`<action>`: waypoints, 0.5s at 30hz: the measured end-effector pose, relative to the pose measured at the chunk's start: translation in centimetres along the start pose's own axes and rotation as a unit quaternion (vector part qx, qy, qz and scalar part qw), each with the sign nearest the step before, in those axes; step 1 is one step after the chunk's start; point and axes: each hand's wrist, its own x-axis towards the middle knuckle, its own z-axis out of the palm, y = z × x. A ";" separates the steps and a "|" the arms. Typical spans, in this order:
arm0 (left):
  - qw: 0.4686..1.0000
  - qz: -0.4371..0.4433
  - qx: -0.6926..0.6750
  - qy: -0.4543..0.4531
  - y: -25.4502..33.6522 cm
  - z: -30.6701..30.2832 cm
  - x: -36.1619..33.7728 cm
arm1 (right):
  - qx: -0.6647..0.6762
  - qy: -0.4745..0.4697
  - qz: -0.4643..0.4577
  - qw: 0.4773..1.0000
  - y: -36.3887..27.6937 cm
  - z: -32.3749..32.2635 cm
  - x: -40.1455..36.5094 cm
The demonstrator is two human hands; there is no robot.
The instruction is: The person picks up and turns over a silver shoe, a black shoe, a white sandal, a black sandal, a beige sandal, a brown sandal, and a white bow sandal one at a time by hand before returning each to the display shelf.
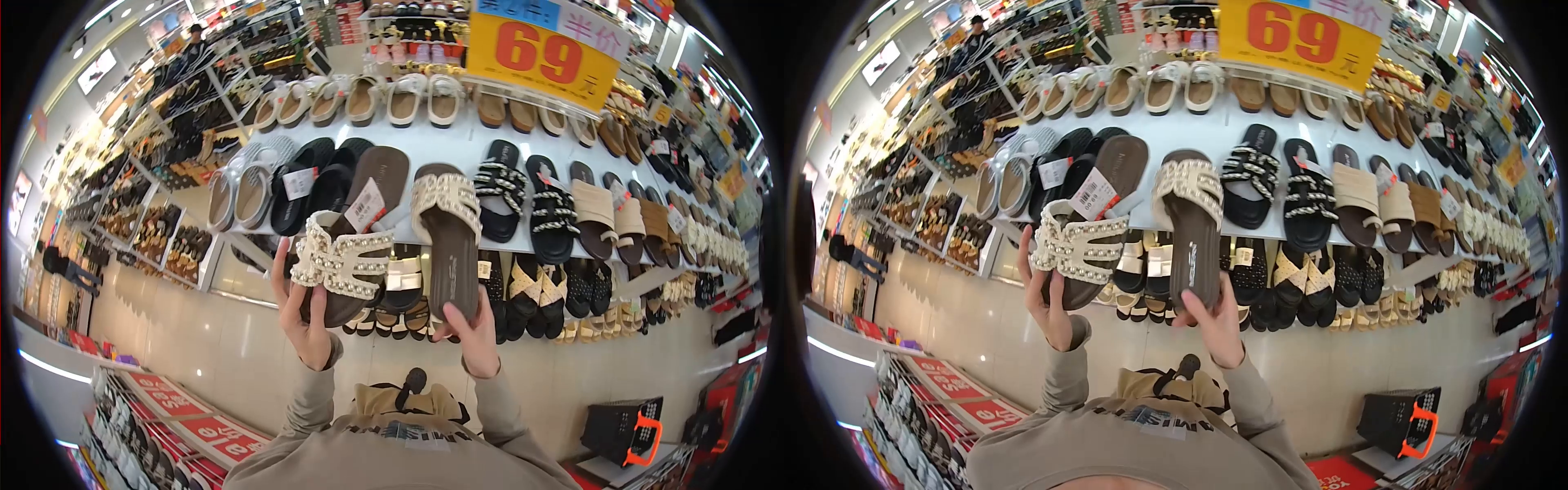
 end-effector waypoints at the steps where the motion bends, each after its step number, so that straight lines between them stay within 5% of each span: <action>1: 0.999 -0.011 -0.026 0.014 -0.2 -0.4 -0.1 | 0.001 0.003 0.003 1.000 -0.9 1.0 0.9; 6: 0.986 -0.054 -0.156 0.026 -1.8 -2.8 -1.2 | 0.086 0.038 0.005 0.996 -1.0 3.0 5.9; 9: 0.938 -0.173 -0.291 0.076 -2.8 -4.2 -2.0 | 0.122 0.053 0.003 0.991 -0.7 2.7 6.9; 15: 0.903 -0.177 -0.385 0.075 -3.8 -6.1 -2.9 | 0.156 0.099 -0.056 0.981 -0.1 1.3 6.5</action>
